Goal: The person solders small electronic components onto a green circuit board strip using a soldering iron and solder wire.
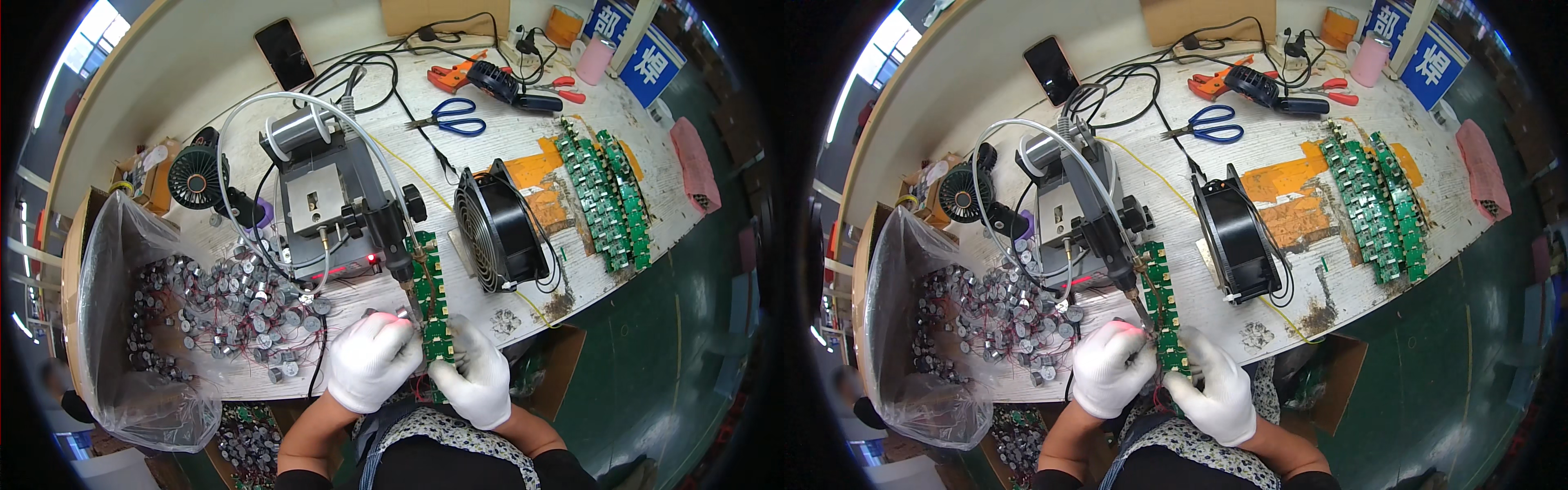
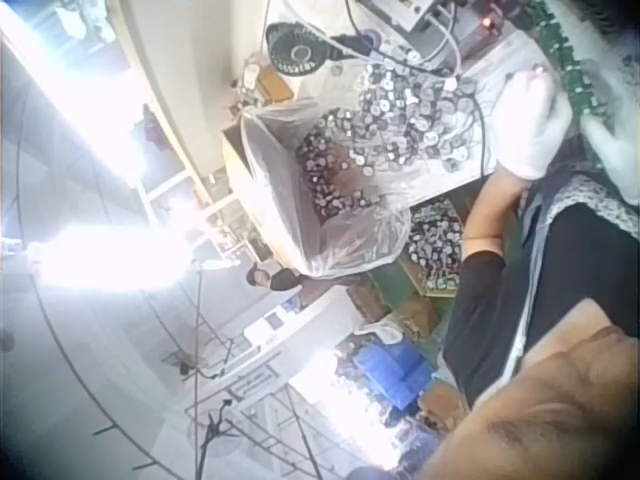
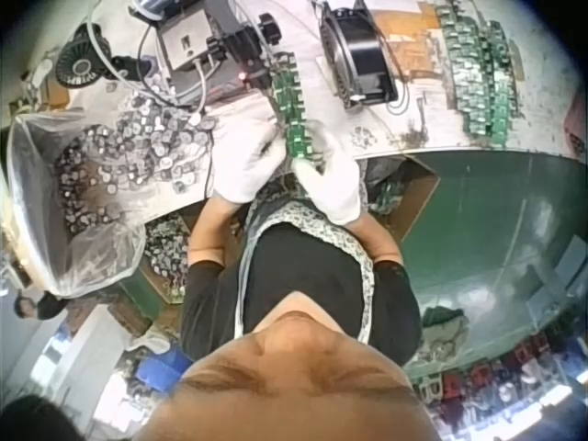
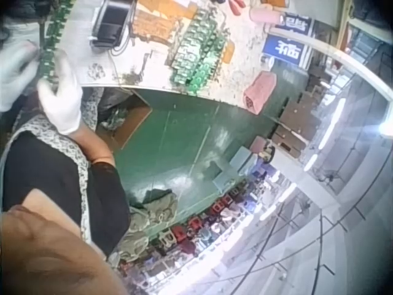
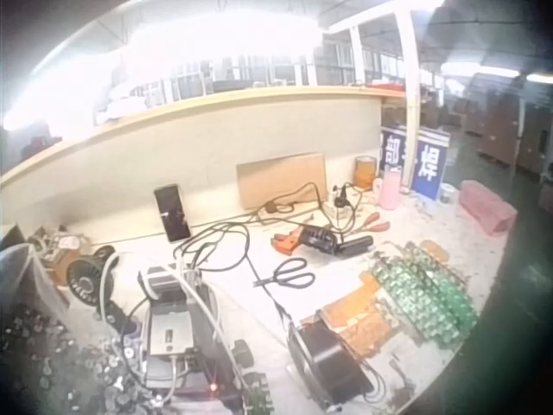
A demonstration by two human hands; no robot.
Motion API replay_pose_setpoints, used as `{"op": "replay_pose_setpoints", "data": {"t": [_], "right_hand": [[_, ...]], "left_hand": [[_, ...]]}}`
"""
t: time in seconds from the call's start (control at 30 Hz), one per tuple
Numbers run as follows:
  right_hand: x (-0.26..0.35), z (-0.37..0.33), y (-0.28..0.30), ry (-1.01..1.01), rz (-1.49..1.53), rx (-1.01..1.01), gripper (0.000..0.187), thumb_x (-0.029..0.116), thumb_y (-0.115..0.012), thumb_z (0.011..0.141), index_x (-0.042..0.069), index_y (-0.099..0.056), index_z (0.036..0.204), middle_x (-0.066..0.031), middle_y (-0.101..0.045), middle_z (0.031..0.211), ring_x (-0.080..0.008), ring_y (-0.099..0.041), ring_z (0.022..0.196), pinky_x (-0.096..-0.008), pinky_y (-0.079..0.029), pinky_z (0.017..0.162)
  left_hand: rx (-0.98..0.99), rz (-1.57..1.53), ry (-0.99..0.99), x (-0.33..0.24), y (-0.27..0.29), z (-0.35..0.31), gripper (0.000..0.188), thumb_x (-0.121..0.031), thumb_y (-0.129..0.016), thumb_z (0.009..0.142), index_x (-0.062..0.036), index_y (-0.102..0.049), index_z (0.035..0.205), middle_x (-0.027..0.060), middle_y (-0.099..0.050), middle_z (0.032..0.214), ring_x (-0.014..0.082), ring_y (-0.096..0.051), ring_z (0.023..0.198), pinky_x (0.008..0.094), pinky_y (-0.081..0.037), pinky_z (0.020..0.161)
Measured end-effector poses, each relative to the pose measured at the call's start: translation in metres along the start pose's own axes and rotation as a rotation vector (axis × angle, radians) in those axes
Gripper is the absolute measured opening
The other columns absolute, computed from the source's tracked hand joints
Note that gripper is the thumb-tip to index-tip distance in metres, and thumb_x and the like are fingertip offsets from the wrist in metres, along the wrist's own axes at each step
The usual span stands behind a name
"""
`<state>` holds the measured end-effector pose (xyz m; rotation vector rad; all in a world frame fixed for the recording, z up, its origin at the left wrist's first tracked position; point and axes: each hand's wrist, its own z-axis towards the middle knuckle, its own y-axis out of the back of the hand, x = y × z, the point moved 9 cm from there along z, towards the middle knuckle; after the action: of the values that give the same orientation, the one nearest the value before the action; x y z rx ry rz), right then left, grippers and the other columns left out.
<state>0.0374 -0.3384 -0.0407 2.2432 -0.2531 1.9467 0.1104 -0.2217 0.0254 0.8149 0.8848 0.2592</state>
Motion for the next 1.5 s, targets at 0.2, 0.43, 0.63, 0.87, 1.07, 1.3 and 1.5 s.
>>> {"op": "replay_pose_setpoints", "data": {"t": [0.2, 0.43, 0.63, 0.87, 1.07, 1.3, 1.5], "right_hand": [[0.004, -0.004, 0.004, 0.134, -0.062, -0.071, 0.052, 0.001, -0.068, 0.077, -0.004, -0.051, 0.125, -0.0179, -0.065, 0.102, -0.0206, -0.067, 0.086, -0.0294, -0.053, 0.075], [-0.011, 0.001, -0.007, -0.133, 0.272, 0.043, 0.053, -0.004, -0.059, 0.081, -0.005, -0.044, 0.132, -0.0091, -0.064, 0.105, -0.0090, -0.062, 0.088, -0.0243, -0.051, 0.076], [-0.004, -0.001, -0.007, -0.145, 0.354, 0.033, 0.053, -0.007, -0.053, 0.082, -0.006, -0.039, 0.134, -0.0069, -0.061, 0.109, -0.0078, -0.059, 0.090, -0.0217, -0.048, 0.079], [-0.006, -0.002, -0.009, -0.170, 0.462, 0.039, 0.054, -0.007, -0.050, 0.083, -0.006, -0.037, 0.135, -0.0073, -0.059, 0.112, -0.0076, -0.058, 0.092, -0.0216, -0.047, 0.079], [-0.005, -0.001, -0.009, -0.163, 0.457, 0.039, 0.053, -0.007, -0.050, 0.084, -0.005, -0.037, 0.135, -0.0066, -0.059, 0.111, -0.0072, -0.058, 0.091, -0.0210, -0.047, 0.078], [0.005, 0.005, -0.011, -0.133, 0.440, 0.103, 0.051, -0.006, -0.050, 0.084, -0.003, -0.039, 0.134, -0.0052, -0.060, 0.107, -0.0069, -0.058, 0.088, -0.0211, -0.047, 0.076], [0.001, 0.002, -0.008, -0.062, 0.323, 0.045, 0.050, -0.007, -0.054, 0.083, -0.005, -0.043, 0.132, -0.0062, -0.062, 0.106, -0.0069, -0.058, 0.088, -0.0224, -0.049, 0.076]], "left_hand": [[0.008, 0.015, -0.009, -0.002, 0.000, 0.002, 0.014, -0.007, -0.070, 0.069, -0.0104, -0.058, 0.075, 0.0055, -0.055, 0.069, 0.0271, -0.057, 0.058, 0.0373, -0.048, 0.053], [0.011, -0.026, 0.050, 0.004, -0.008, -0.005, 0.015, -0.007, -0.071, 0.069, -0.0099, -0.058, 0.076, 0.0060, -0.055, 0.069, 0.0281, -0.057, 0.059, 0.0380, -0.048, 0.053], [0.027, -0.077, 0.121, 0.009, -0.013, -0.009, 0.016, -0.006, -0.072, 0.069, -0.0084, -0.056, 0.075, 0.0083, -0.054, 0.069, 0.0293, -0.057, 0.059, 0.0384, -0.047, 0.053], [0.029, -0.173, 0.220, 0.018, -0.016, -0.014, 0.016, -0.004, -0.071, 0.072, -0.0061, -0.056, 0.076, 0.0112, -0.054, 0.067, 0.0305, -0.056, 0.056, 0.0382, -0.045, 0.050], [0.019, -0.128, 0.194, 0.013, -0.012, -0.009, 0.016, -0.005, -0.071, 0.071, -0.0067, -0.056, 0.076, 0.0106, -0.054, 0.067, 0.0297, -0.057, 0.056, 0.0379, -0.045, 0.050], [0.000, -0.105, 0.156, 0.007, -0.004, 0.000, 0.015, -0.006, -0.071, 0.071, -0.0075, -0.057, 0.076, 0.0099, -0.055, 0.067, 0.0296, -0.057, 0.056, 0.0382, -0.046, 0.050], [0.011, -0.099, 0.164, 0.009, -0.004, -0.003, 0.015, -0.006, -0.071, 0.071, -0.0071, -0.057, 0.075, 0.0104, -0.055, 0.065, 0.0300, -0.057, 0.056, 0.0389, -0.045, 0.050]]}}
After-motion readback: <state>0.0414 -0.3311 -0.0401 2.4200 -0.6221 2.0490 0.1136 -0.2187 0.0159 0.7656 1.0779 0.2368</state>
